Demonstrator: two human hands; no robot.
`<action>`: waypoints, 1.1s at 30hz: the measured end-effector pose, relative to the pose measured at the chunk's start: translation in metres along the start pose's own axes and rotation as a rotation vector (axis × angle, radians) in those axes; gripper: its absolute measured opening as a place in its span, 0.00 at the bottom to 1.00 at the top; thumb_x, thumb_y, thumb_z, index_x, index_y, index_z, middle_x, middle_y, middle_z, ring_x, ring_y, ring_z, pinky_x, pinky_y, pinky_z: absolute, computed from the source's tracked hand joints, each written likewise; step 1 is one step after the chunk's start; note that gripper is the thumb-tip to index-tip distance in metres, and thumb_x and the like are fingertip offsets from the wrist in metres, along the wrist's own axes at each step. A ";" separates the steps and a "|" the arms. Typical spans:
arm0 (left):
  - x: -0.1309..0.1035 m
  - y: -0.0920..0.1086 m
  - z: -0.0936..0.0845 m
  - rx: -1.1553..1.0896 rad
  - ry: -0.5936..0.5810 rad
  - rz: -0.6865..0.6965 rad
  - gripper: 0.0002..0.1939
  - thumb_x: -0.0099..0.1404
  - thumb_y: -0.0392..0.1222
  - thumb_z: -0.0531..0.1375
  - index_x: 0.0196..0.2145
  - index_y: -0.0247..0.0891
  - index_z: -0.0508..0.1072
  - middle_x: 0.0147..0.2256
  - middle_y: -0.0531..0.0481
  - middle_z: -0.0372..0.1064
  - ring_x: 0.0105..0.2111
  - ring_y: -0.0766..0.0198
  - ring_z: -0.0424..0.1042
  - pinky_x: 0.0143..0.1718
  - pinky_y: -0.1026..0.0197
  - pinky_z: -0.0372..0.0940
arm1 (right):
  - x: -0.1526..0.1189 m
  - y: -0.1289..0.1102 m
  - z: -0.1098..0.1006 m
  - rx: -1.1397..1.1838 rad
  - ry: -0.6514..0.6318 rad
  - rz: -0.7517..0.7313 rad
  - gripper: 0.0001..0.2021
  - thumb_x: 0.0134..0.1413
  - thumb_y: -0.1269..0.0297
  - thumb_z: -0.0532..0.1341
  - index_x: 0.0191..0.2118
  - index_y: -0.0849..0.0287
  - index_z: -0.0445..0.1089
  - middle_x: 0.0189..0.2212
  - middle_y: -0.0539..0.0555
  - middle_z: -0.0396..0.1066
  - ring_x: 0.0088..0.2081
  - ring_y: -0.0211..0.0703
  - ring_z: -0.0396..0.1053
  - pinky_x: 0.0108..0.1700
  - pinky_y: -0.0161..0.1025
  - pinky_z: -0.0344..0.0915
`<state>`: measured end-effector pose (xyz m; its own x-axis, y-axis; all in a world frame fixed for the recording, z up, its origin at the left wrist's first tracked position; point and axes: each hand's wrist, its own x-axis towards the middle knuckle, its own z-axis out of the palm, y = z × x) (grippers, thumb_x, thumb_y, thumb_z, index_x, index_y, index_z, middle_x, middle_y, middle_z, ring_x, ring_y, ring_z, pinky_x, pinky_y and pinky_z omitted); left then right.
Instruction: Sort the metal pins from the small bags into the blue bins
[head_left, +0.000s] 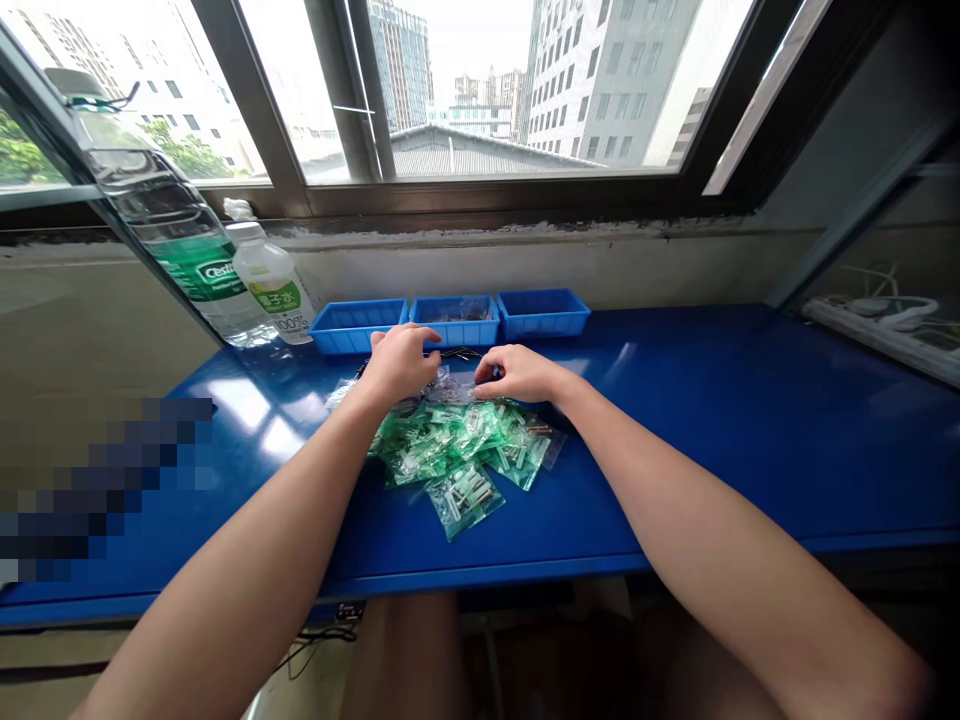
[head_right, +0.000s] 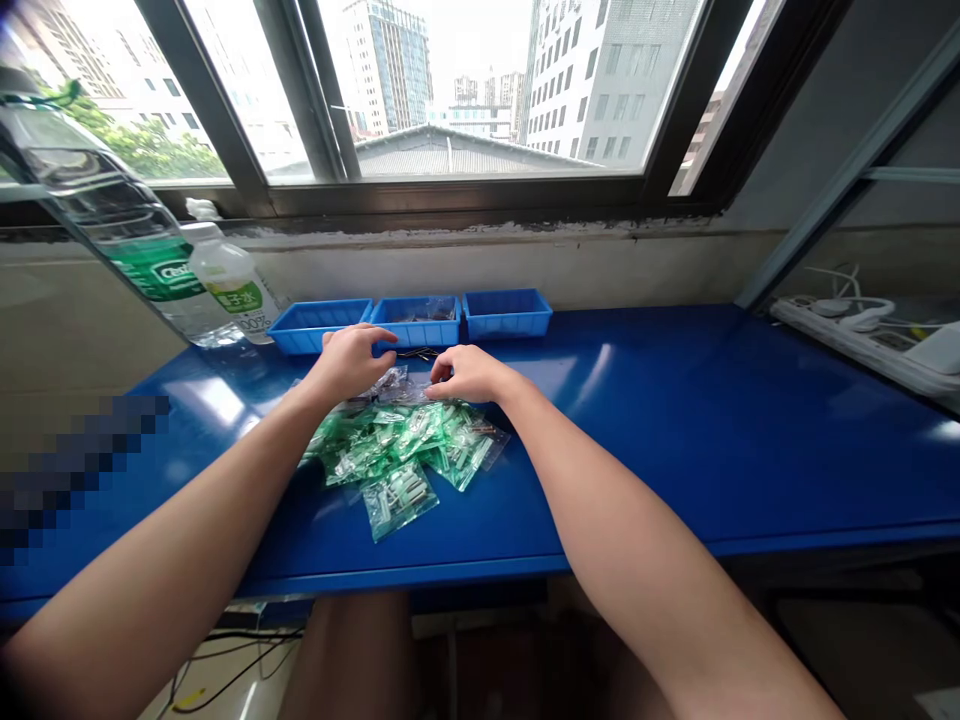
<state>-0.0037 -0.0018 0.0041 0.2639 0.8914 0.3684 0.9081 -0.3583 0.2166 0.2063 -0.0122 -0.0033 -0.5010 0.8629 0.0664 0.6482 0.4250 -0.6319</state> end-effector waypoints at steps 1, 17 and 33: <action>0.000 0.000 0.000 -0.002 -0.009 0.010 0.16 0.60 0.44 0.53 0.42 0.41 0.76 0.47 0.43 0.73 0.51 0.47 0.68 0.53 0.43 0.57 | 0.000 0.000 0.000 0.009 -0.013 0.004 0.11 0.42 0.57 0.67 0.31 0.58 0.75 0.33 0.54 0.75 0.34 0.42 0.70 0.32 0.35 0.62; -0.003 0.007 -0.004 -0.053 -0.026 0.053 0.15 0.60 0.44 0.54 0.41 0.41 0.76 0.46 0.44 0.73 0.51 0.49 0.68 0.55 0.45 0.56 | 0.000 -0.006 0.004 -0.118 0.003 -0.045 0.10 0.47 0.62 0.65 0.36 0.59 0.73 0.37 0.56 0.73 0.36 0.43 0.69 0.35 0.36 0.62; -0.010 0.019 -0.017 -0.442 -0.225 0.286 0.11 0.59 0.41 0.56 0.38 0.38 0.75 0.38 0.51 0.76 0.39 0.60 0.73 0.40 0.62 0.66 | 0.007 0.004 0.014 0.470 0.391 -0.070 0.21 0.40 0.66 0.67 0.43 0.59 0.64 0.27 0.50 0.74 0.30 0.40 0.72 0.34 0.36 0.67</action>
<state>0.0056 -0.0220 0.0199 0.5858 0.7616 0.2771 0.5809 -0.6330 0.5118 0.1975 -0.0086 -0.0158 -0.2279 0.9115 0.3424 0.2544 0.3952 -0.8827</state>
